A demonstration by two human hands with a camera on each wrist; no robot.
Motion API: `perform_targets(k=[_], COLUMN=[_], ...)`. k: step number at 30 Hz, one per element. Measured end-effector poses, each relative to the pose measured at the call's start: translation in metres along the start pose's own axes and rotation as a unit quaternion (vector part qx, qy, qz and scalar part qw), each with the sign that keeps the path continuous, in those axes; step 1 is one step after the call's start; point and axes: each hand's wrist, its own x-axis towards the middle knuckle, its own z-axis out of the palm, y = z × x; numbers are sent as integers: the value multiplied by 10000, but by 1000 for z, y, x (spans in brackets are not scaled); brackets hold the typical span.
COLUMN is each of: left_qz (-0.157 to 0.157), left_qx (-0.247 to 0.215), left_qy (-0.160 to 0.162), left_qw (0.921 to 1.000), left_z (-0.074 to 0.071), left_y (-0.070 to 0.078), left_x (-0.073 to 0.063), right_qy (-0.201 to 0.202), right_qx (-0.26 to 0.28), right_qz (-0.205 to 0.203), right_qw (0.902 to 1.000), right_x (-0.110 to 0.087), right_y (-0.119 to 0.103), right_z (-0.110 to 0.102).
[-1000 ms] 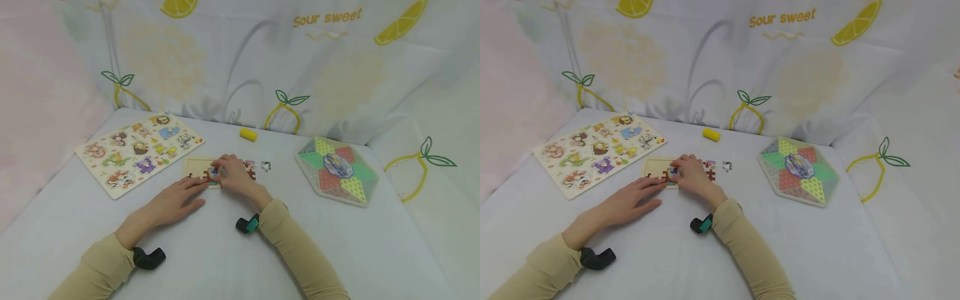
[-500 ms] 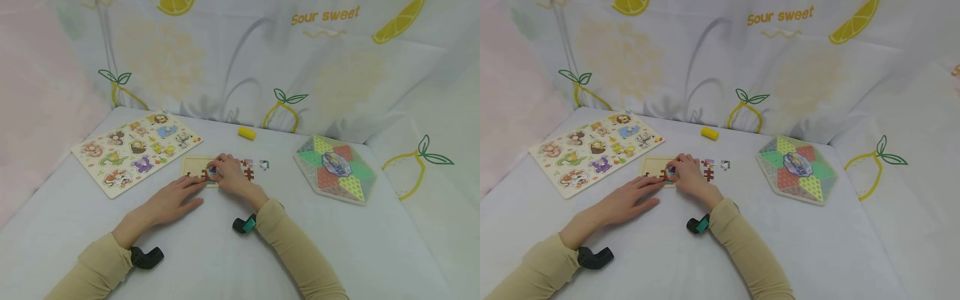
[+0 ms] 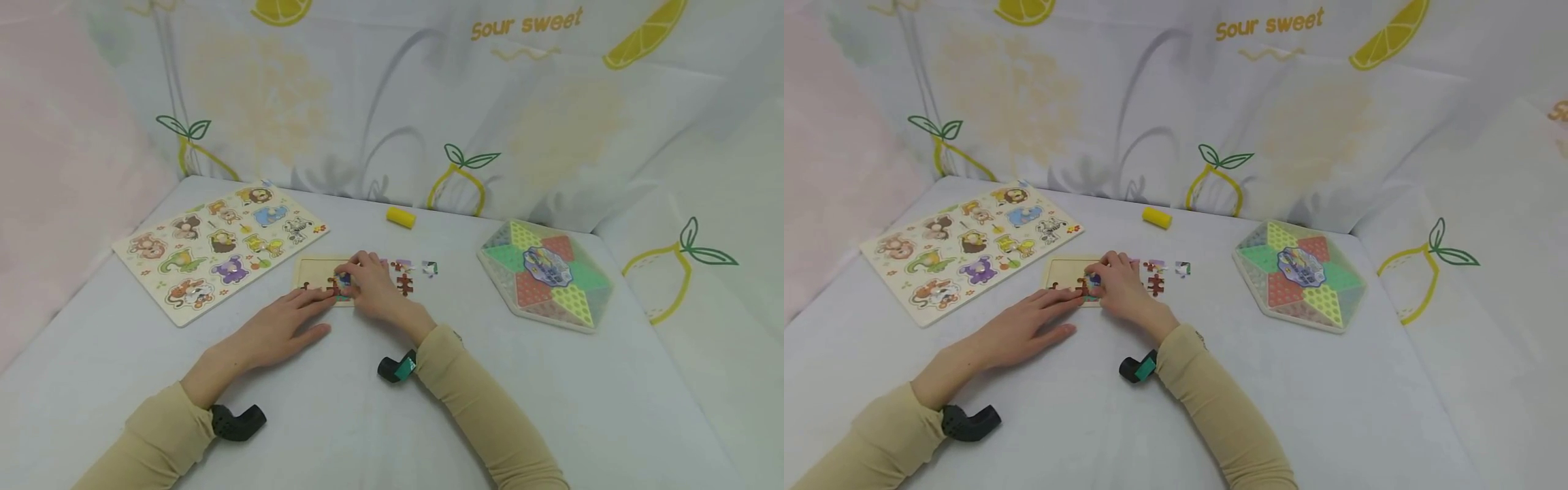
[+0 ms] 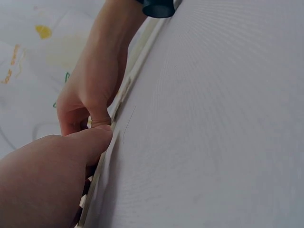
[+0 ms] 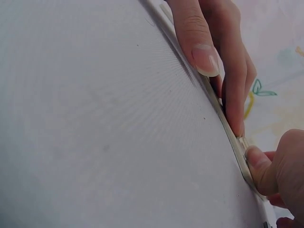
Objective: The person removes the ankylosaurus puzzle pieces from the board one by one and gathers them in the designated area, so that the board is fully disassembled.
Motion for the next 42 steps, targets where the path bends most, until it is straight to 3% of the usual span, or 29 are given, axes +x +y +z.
perform_targets(k=[42], left_qz=[107], left_qx=[112], left_qy=[109], left_qw=[9998], left_z=[1], left_y=[0], left_x=[0], right_qy=[39], right_qx=[-115], right_qz=[-89], right_qw=[9999], right_x=[1], right_y=[1], right_z=[2])
